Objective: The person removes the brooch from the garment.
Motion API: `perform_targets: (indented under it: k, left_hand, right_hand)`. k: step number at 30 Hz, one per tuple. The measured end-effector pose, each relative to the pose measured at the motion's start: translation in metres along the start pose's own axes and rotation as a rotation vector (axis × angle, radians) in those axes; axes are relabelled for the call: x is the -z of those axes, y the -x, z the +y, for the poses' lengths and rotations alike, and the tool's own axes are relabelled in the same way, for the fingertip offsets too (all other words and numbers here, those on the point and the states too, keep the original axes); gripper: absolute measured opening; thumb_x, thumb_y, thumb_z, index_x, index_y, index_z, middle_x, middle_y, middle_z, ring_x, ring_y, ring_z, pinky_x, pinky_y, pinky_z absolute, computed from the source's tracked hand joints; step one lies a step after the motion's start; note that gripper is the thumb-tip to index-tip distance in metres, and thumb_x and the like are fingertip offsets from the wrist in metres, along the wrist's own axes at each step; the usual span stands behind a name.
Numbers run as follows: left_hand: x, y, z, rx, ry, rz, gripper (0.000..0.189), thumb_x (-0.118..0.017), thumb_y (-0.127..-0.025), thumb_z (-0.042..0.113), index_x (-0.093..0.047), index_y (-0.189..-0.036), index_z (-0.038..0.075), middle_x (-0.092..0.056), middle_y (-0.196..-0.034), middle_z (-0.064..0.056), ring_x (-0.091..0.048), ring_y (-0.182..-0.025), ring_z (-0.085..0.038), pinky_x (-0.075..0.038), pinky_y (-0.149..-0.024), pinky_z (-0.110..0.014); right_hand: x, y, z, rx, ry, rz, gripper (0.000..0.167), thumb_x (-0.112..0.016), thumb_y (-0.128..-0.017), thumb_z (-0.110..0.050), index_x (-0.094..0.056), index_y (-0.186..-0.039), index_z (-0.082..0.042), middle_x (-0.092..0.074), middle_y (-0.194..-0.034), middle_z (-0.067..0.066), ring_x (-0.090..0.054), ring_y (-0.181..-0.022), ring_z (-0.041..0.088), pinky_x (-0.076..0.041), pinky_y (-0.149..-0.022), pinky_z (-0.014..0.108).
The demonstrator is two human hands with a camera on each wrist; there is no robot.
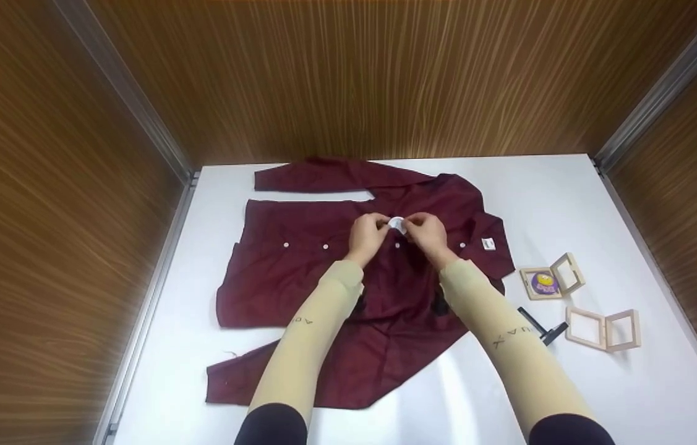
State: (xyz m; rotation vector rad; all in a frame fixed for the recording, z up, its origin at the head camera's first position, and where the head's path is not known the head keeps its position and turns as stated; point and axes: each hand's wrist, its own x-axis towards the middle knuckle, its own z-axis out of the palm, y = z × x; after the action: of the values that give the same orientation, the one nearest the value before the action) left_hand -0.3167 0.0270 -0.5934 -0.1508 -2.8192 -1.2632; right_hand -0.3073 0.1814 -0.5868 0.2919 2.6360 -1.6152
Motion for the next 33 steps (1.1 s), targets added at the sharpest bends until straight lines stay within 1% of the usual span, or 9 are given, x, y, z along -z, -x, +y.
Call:
perform_targets:
  k: [2,6,8,10,13,19,27,30,33]
  left_hand:
    - [-0.0001,-0.0004,-0.0006,-0.009,0.002,-0.004,0.016,-0.075,-0.098,0.012,-0.084,-0.111,0.009,-0.083,-0.110,-0.005,-0.077,-0.105,-0.021,-0.060,-0.094,-0.035]
    - [0.0004,-0.0013,-0.0022,-0.029,-0.003,-0.006,0.015,-0.076,-0.098,0.012,-0.084,-0.110,0.008,-0.083,-0.112,-0.005,-0.077,-0.110,-0.023,-0.059,-0.098,-0.037]
    - [0.0005,-0.0018,-0.0027,-0.037,-0.013,-0.004,0.015,-0.076,-0.098,0.012,-0.084,-0.109,0.007,-0.083,-0.111,-0.007,-0.077,-0.110,-0.024,-0.059,-0.098,-0.037]
    - [0.0004,-0.0024,-0.0033,-0.039,-0.025,0.000,0.015,-0.076,-0.097,0.012,-0.084,-0.109,0.006,-0.083,-0.110,-0.007,-0.077,-0.108,-0.024,-0.059,-0.098,-0.037]
    - [0.0001,-0.0025,-0.0041,-0.030,-0.026,0.005,0.016,-0.076,-0.097,0.013,-0.084,-0.109,0.006,-0.083,-0.108,-0.008,-0.077,-0.105,-0.024,-0.060,-0.095,-0.036]
    - [-0.0007,-0.0019,-0.0059,0.014,-0.010,0.018,0.014,-0.076,-0.097,0.013,-0.084,-0.106,0.008,-0.084,-0.104,-0.006,-0.078,-0.099,-0.022,-0.061,-0.089,-0.034]
    - [-0.0047,-0.0018,-0.0039,0.025,0.005,0.024,0.013,-0.075,-0.097,0.010,-0.084,-0.106,0.005,-0.083,-0.105,-0.008,-0.078,-0.102,-0.024,-0.060,-0.092,-0.036]
    - [-0.0052,-0.0019,-0.0028,0.032,0.013,0.029,0.013,-0.077,-0.096,0.009,-0.084,-0.105,0.005,-0.083,-0.105,-0.008,-0.078,-0.102,-0.024,-0.060,-0.092,-0.035]
    - [-0.0051,-0.0021,-0.0015,0.041,0.020,0.030,0.013,-0.077,-0.095,0.009,-0.084,-0.105,0.005,-0.083,-0.105,-0.008,-0.078,-0.101,-0.024,-0.060,-0.092,-0.036]
  right_hand:
    - [0.0011,0.0002,-0.0016,0.027,0.071,0.004,0.029,-0.070,-0.100,-0.023,-0.078,-0.108,0.004,-0.073,-0.084,0.004,-0.059,-0.063,0.001,-0.050,-0.062,0.015]
    - [0.0016,-0.0003,-0.0021,0.089,0.174,0.030,0.030,-0.073,-0.099,-0.027,-0.081,-0.102,0.001,-0.077,-0.085,0.009,-0.064,-0.075,0.016,-0.046,-0.071,0.021]
    - [0.0014,-0.0004,-0.0023,0.113,0.179,0.040,0.028,-0.074,-0.099,-0.025,-0.081,-0.103,0.002,-0.080,-0.093,0.014,-0.068,-0.085,0.024,-0.047,-0.075,0.022]
    - [0.0009,-0.0007,-0.0016,0.128,0.164,0.039,0.026,-0.074,-0.100,-0.022,-0.081,-0.106,0.002,-0.081,-0.100,0.018,-0.071,-0.090,0.025,-0.048,-0.077,0.022]
    - [0.0009,-0.0011,-0.0007,0.118,0.139,0.037,0.024,-0.074,-0.100,-0.020,-0.081,-0.110,0.001,-0.081,-0.104,0.019,-0.069,-0.084,0.019,-0.048,-0.075,0.019]
    - [0.0004,-0.0020,0.0018,0.064,0.105,0.045,0.021,-0.073,-0.098,-0.013,-0.080,-0.110,0.002,-0.080,-0.096,0.017,-0.061,-0.063,0.000,-0.049,-0.062,0.013]
    - [0.0006,-0.0040,0.0052,-0.001,-0.078,0.019,0.016,-0.069,-0.092,0.003,-0.072,-0.105,0.013,-0.077,-0.088,0.015,-0.065,-0.059,0.001,-0.058,-0.058,0.014]
    - [0.0022,-0.0036,0.0044,0.018,-0.073,0.001,0.016,-0.068,-0.092,0.003,-0.071,-0.104,0.013,-0.077,-0.088,0.016,-0.065,-0.060,-0.001,-0.058,-0.059,0.014]
    - [0.0060,-0.0022,0.0018,0.060,0.010,-0.011,0.018,-0.070,-0.094,-0.003,-0.074,-0.105,0.010,-0.079,-0.093,0.018,-0.062,-0.061,-0.002,-0.055,-0.059,0.012]
